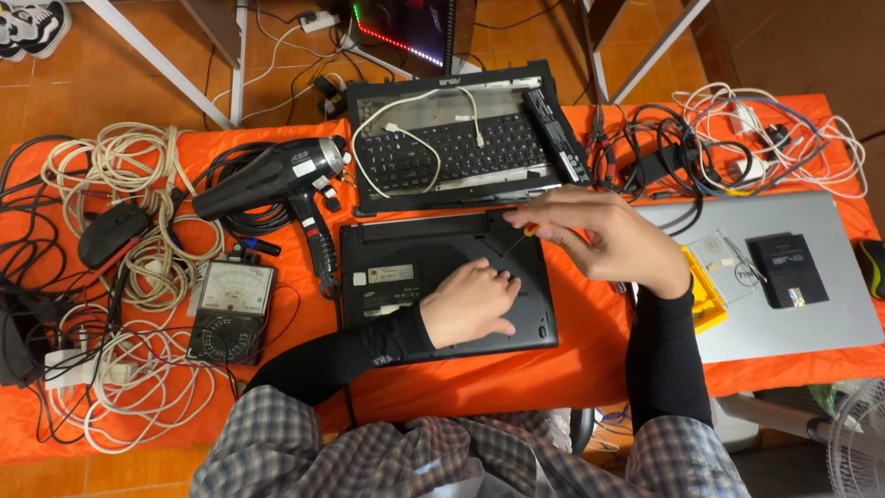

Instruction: The recorder is disassembling and inspecting the back of a laptop on a workbench using tools.

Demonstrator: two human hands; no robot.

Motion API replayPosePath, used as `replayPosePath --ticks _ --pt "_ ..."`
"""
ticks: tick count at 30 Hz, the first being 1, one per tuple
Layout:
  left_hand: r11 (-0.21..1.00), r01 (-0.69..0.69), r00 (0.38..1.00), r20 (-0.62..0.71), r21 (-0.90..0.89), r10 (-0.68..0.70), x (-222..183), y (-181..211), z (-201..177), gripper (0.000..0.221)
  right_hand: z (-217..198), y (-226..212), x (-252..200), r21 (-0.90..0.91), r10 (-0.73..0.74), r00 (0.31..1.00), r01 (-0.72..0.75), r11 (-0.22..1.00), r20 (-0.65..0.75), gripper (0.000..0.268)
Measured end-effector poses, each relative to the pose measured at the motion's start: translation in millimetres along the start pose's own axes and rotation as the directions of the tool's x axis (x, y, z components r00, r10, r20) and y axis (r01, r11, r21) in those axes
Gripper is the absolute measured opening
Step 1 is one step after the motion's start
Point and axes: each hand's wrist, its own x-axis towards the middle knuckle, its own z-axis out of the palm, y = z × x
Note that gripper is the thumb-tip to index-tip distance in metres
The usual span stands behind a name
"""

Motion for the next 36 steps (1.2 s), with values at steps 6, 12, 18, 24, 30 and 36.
replayPosePath --ticks 6,12,18,24,30,36 --pt "0.999 0.037 0.999 -0.035 -0.023 -0.037 5 8 -5 0.062 1 -6 6 0.041 0.013 0.999 -0.015 0.999 0.043 0.034" --pt "0.989 0.072 0.997 0.008 -0.128 -0.071 6 5 -13 0.051 3 0 7 0.034 0.159 0.987 -0.16 0.987 0.027 0.02" --pt "0.992 0.013 0.999 -0.034 -0.128 -0.018 4 -4 -8 0.049 -2 -8 6 -0.05 -0.021 0.999 0.02 0.999 -0.032 0.018" --pt "0.996 -0.007 1.0 -0.021 -0.088 0.005 -4 -6 -13 0.053 -4 -10 5 -0.066 0.011 1.0 -0.011 0.998 0.002 0.03" --pt "0.991 -0.031 0.999 0.004 -0.134 0.032 -6 -9 -7 0.058 -6 -9 3 -0.04 -0.039 0.999 0.039 0.998 -0.017 0.034" --pt "0.997 0.013 0.999 -0.035 -0.075 -0.016 -8 -8 7 0.072 -7 -3 0 -0.079 0.022 1.0 -0.022 0.997 -0.011 0.031"
